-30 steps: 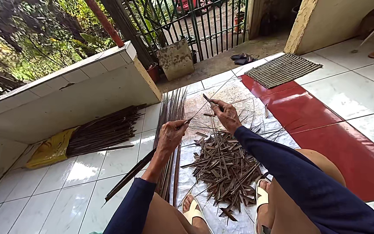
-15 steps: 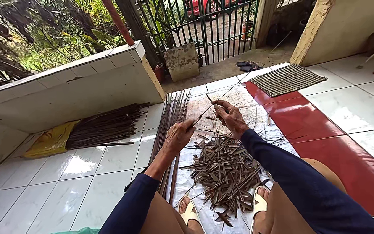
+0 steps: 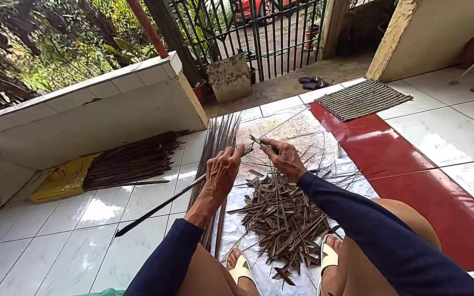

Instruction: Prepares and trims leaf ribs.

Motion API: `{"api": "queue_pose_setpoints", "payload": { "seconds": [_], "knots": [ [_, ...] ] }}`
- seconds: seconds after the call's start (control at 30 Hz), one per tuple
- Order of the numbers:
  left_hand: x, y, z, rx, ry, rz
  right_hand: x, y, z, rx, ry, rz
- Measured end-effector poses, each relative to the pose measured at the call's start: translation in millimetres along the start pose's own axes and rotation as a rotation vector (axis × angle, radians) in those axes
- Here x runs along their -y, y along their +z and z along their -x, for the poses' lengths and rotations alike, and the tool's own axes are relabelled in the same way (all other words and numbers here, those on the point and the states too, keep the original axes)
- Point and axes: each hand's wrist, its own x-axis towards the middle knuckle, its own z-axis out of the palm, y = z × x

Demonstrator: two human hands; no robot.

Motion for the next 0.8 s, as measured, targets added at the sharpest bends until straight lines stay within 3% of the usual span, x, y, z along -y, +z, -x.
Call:
{"api": "queue_pose_setpoints", "payload": {
  "seconds": [0.2, 0.5, 0.8],
  "knots": [
    [1.8, -0.7, 0.9, -0.012, -0.006, 0.046, -6.6, -10.4, -5.1, -0.078, 0.061, -0.038],
    [0.7, -2.0, 1.8, -0.019, 0.003, 0.036, -10.5, -3.5, -8.7, -0.031, 0.056, -0.142],
    [-2.2, -2.8, 1.7, 0.008, 0.016, -0.028, -12.2, -2.5, -10.4, -0.041, 0.095, -0.066]
  ]
}}
